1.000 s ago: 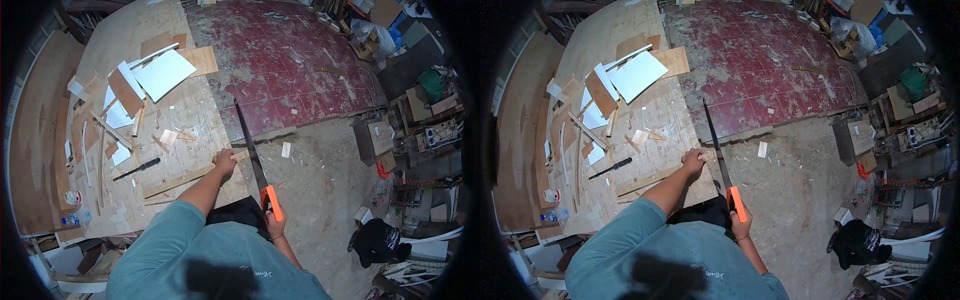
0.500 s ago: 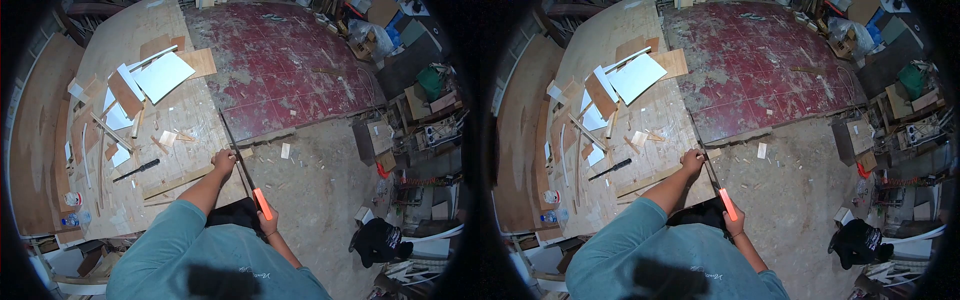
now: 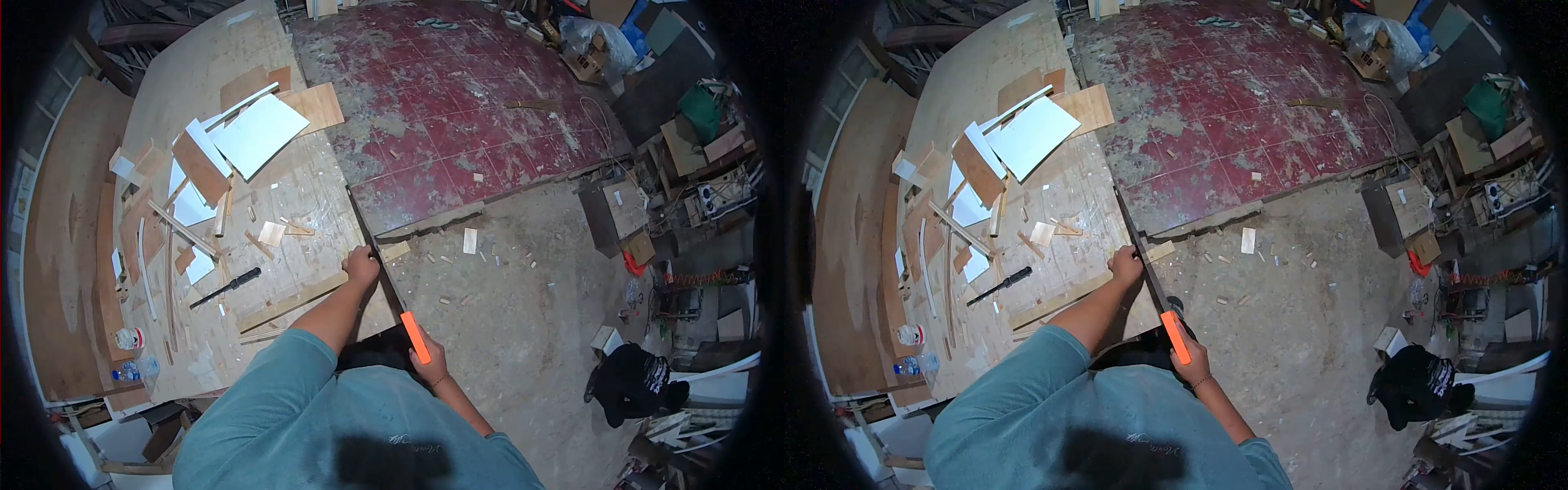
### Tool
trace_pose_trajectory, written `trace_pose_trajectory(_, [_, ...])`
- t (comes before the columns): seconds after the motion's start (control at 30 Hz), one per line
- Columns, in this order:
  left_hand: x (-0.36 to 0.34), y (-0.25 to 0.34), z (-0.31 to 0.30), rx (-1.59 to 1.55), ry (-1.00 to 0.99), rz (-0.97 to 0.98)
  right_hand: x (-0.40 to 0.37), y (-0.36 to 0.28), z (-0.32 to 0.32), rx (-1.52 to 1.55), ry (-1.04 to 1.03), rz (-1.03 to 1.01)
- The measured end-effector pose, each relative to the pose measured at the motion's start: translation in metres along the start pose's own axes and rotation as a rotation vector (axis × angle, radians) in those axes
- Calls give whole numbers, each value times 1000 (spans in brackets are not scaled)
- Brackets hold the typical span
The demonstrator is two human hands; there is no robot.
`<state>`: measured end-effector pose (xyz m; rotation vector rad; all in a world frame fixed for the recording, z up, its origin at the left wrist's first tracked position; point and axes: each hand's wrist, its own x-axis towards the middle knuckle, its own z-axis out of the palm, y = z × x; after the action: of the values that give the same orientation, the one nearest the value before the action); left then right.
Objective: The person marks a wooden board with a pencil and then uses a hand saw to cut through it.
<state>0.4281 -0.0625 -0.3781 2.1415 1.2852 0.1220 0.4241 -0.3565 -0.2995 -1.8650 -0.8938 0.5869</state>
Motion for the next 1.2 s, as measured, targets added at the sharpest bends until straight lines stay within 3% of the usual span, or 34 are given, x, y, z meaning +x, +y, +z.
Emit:
trace_pose_trajectory(0.2, [0,5,-1,-44,29,-31,0,-17,-10,85,16,89])
trace_pose_trajectory(0.57, [-6,12,-11,-86,18,-16,22,-2,-4,58,54,50])
trace_pose_trajectory(0.7, [-16,24,-22,5,24,-129,27,-5,-4,90,37,127])
trace_pose_trajectory(0.73, [-19,22,-23,20,48,-201,20,-4,-5,90,29,129])
trace_pose_trajectory(0.8, [-16,18,-23,-3,27,-196,-3,-1,-15,42,25,47])
trace_pose_trajectory(0.97, [-15,16,-24,-69,-11,-187,-46,-8,-36,21,-13,62])
trace_pose_trajectory(1.2, [-23,5,-31,-61,-52,-27,43,9,3,67,-2,44])
